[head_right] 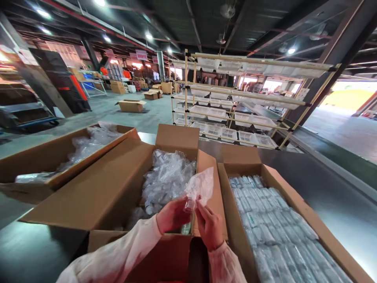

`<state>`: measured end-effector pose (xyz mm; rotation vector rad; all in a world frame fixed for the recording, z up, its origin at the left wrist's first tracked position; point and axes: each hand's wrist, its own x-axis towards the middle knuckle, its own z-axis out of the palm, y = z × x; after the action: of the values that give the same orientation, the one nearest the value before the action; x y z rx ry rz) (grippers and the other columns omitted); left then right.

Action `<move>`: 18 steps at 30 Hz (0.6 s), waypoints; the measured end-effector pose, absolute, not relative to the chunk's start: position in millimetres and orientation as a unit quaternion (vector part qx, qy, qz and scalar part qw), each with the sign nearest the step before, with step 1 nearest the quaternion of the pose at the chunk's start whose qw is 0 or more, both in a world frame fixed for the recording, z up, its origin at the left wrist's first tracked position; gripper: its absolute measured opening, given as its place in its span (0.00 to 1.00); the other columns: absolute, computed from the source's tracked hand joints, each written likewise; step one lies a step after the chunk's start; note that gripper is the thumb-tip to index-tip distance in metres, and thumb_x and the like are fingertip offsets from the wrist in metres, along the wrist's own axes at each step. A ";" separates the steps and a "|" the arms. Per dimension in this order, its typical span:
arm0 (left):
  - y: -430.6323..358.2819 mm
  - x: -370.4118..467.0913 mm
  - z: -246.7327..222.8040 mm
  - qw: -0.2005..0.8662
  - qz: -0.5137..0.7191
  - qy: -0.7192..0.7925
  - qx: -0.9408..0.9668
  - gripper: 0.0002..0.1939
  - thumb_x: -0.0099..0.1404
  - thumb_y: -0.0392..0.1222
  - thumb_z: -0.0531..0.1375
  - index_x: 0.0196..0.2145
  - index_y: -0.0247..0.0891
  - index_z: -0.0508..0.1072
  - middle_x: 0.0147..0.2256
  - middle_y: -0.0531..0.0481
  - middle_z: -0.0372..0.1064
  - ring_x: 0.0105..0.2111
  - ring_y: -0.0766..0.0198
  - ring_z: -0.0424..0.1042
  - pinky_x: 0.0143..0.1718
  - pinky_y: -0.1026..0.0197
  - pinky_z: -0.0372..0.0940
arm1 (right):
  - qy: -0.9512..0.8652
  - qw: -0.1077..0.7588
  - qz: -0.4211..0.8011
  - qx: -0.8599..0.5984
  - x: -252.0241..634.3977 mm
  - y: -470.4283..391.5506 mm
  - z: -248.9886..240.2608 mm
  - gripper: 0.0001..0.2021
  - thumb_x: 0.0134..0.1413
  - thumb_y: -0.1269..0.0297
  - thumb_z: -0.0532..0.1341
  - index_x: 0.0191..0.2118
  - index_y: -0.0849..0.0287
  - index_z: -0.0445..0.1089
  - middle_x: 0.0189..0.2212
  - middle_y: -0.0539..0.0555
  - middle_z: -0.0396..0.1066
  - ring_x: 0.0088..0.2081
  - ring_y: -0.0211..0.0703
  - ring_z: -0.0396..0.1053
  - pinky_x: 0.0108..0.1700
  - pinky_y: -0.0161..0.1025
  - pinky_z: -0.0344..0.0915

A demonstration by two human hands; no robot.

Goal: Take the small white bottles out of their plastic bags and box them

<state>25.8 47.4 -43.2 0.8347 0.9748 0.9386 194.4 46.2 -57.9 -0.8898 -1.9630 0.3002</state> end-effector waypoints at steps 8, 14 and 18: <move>50.7 28.9 -59.9 0.707 0.454 0.416 0.348 0.17 0.43 0.42 0.68 0.17 0.37 0.60 0.14 0.60 0.46 0.18 0.73 0.45 0.20 0.65 0.44 | -0.867 0.378 0.061 -0.320 186.1 42.1 -51.1 0.17 0.65 0.64 0.49 0.51 0.56 0.72 0.27 0.54 0.74 0.28 0.41 0.72 0.29 0.33 0.64; 53.2 36.8 -65.5 0.700 0.530 0.387 0.282 0.09 0.51 0.42 0.60 0.24 0.37 0.63 0.23 0.53 0.60 0.24 0.69 0.60 0.27 0.65 0.57 | -0.877 0.358 0.040 -0.319 181.9 41.5 -46.4 0.17 0.65 0.66 0.49 0.51 0.56 0.71 0.29 0.54 0.75 0.28 0.39 0.73 0.27 0.32 0.63; 55.2 46.9 -68.3 0.662 0.566 0.411 0.269 0.06 0.51 0.35 0.59 0.25 0.37 0.63 0.24 0.54 0.62 0.24 0.69 0.61 0.27 0.65 0.57 | -0.863 0.386 0.016 -0.326 181.9 46.6 -55.3 0.18 0.59 0.73 0.50 0.49 0.57 0.71 0.32 0.54 0.76 0.30 0.39 0.73 0.31 0.32 0.64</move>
<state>46.9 55.2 -68.3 0.6085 0.9290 1.2800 181.9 46.6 -55.3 -0.8292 -2.1965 0.0414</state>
